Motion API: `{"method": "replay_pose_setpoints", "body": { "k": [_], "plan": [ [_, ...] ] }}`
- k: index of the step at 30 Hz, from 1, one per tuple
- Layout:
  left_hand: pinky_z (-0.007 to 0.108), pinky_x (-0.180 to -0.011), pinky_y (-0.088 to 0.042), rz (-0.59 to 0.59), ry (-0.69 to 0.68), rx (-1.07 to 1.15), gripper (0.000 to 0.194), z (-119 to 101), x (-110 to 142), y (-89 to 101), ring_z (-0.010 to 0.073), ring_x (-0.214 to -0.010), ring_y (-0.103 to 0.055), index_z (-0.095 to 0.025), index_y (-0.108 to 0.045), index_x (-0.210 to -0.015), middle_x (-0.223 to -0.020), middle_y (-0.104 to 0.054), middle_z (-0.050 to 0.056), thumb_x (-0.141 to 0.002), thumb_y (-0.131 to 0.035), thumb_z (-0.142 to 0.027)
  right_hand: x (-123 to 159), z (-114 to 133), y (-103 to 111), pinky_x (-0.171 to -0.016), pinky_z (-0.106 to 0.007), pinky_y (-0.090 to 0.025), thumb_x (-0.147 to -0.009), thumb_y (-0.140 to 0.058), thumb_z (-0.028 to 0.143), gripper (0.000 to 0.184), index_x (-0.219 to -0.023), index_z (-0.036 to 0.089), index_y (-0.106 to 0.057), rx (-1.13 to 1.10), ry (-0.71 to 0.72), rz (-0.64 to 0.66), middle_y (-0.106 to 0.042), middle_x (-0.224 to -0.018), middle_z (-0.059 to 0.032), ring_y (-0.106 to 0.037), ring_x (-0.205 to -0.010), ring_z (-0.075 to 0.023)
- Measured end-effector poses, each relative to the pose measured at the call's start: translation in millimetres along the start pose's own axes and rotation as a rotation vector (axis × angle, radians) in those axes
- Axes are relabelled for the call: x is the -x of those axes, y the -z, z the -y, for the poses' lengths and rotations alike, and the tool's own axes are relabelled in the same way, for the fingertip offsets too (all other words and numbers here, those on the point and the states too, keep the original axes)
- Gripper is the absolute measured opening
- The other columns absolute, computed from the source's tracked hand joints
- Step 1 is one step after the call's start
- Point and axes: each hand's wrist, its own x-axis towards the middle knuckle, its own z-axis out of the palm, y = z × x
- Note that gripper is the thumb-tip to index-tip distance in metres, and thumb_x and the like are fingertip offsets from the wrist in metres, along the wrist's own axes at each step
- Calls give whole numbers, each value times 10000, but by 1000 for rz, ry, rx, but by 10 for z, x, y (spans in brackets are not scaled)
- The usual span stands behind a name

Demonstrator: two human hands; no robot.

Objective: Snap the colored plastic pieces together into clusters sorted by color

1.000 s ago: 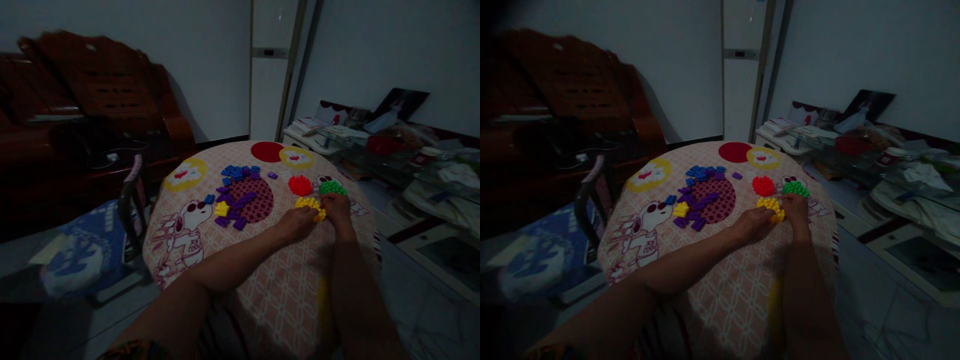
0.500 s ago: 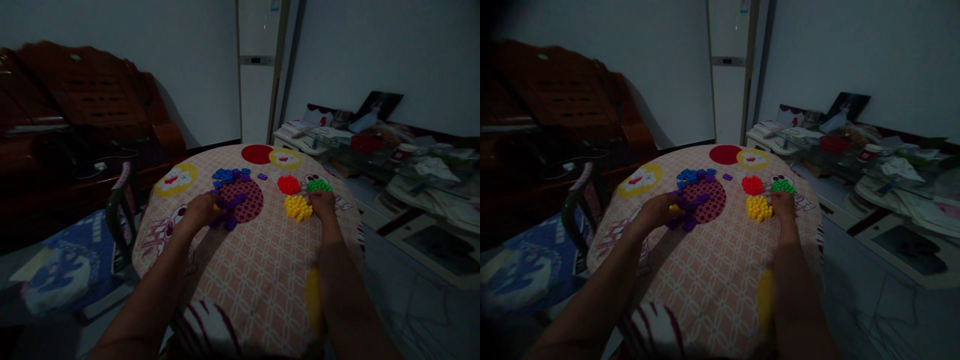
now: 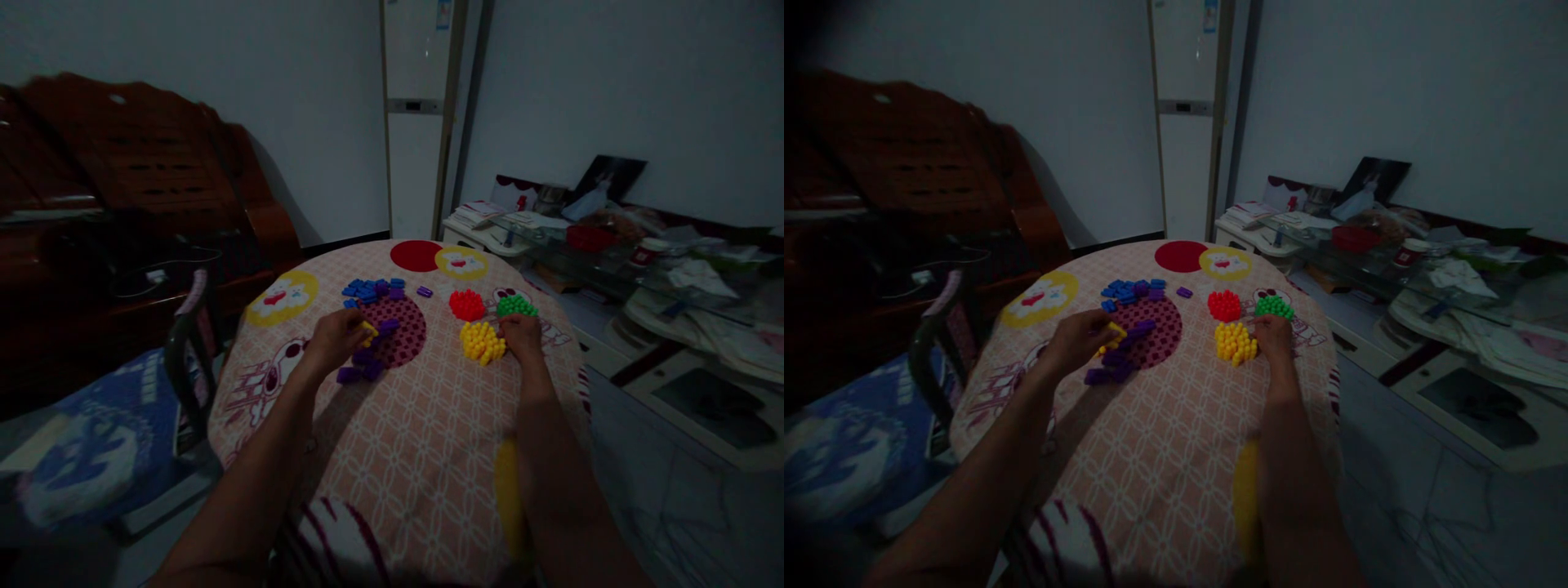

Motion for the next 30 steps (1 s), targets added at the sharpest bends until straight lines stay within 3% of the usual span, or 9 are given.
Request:
{"method": "replay_pose_setpoints", "body": {
  "k": [6,11,16,22,26,30],
  "plan": [
    [252,-636,-480,126,-67,424,187,-507,-255,-686,162,-693,-622,-160,-683,-823,-752,-693,21,-754,-676,-333,16,32,14,-560,-275,-479,-621,-543,140,234,-719,177,-753,-77,-102,-9,-670,-529,-7,-649,-550,-197],
    [226,-624,-465,101,-76,646,150,-682,-441,-1106,132,-682,-616,-145,-660,-854,-766,-681,19,-758,-673,-259,20,49,13,-575,-293,-485,-621,-536,138,225,-686,186,-746,-75,-113,-15,-643,-492,2,-626,-514,-193],
    [211,-605,-459,144,-48,624,135,-621,-495,-1248,124,-671,-606,-139,-683,-845,-765,-683,16,-731,-688,-211,30,56,7,-641,-325,-511,-613,-533,138,226,-671,193,-744,-73,-89,-21,-642,-483,0,-630,-530,-197],
    [217,-580,-474,239,65,835,246,-573,-403,-1343,112,-607,-602,-132,-698,-991,-783,-692,15,-772,-631,-221,18,6,9,-622,-297,-499,-622,-525,168,267,-736,177,-766,-37,-55,-9,-685,-552,-16,-649,-561,-193],
    [193,-554,-428,177,152,873,141,-685,-347,-1351,101,-605,-582,-133,-647,-844,-731,-658,0,-709,-641,-170,7,0,12,-607,-278,-484,-626,-514,163,291,-761,165,-772,3,-46,-7,-696,-573,-21,-661,-586,-192],
    [198,-529,-356,47,197,732,119,-844,-271,-1367,97,-588,-525,-158,-575,-736,-657,-590,-32,-659,-666,-168,10,21,9,-607,-281,-485,-634,-521,178,283,-760,166,-775,13,-57,-2,-702,-580,-26,-664,-588,-196]
  ]
}}
